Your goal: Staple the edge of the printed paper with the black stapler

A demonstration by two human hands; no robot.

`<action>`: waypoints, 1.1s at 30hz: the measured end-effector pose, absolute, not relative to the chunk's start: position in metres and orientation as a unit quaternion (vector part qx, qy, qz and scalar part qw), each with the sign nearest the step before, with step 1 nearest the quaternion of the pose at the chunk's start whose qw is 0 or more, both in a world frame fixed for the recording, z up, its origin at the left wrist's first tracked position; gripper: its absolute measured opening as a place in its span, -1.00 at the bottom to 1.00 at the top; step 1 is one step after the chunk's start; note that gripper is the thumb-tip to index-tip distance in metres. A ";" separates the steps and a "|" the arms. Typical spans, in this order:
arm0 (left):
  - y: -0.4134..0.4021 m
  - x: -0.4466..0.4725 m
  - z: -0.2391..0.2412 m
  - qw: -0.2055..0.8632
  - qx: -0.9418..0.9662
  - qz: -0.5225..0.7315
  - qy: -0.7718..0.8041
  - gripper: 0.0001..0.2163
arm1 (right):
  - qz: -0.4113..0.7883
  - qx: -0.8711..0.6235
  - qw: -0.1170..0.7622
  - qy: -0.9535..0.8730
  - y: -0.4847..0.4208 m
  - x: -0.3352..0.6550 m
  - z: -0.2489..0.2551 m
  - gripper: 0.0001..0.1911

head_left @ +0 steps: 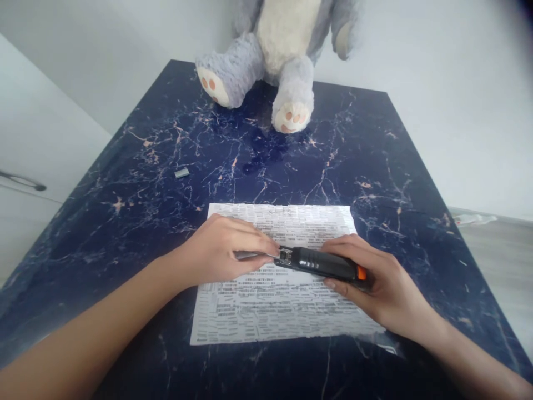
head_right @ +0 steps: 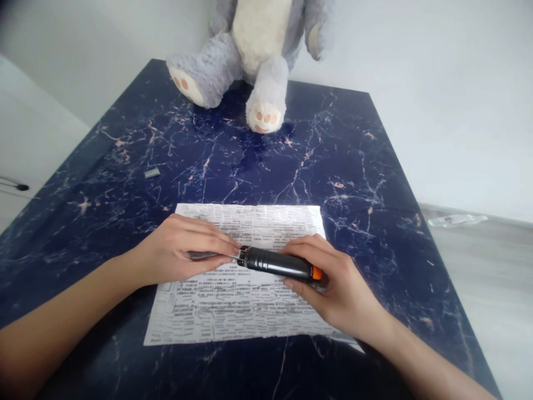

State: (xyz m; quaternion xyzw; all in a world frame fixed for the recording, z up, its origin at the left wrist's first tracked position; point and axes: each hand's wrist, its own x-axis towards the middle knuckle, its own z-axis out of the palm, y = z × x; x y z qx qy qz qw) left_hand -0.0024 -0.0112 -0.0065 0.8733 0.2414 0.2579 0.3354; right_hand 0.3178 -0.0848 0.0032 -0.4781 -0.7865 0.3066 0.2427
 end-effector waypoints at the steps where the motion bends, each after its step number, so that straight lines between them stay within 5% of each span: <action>1: -0.010 -0.003 -0.006 0.328 0.879 0.258 0.231 -0.82 | 0.308 -0.478 0.243 -0.786 -0.085 0.318 0.003 -0.72; 12: 0.008 -0.024 0.001 0.459 0.848 0.214 0.157 -0.73 | 0.279 -0.489 0.246 -0.789 -0.088 0.322 -0.005 -0.71; 26: -0.021 0.023 -0.022 0.408 0.844 0.242 0.251 -0.71 | 0.234 -0.494 0.300 -0.782 -0.103 0.302 -0.018 -0.77; 33: -0.021 0.013 -0.012 0.395 0.824 0.275 0.300 -0.94 | 0.243 -0.461 0.291 -0.802 -0.092 0.296 -0.005 -0.77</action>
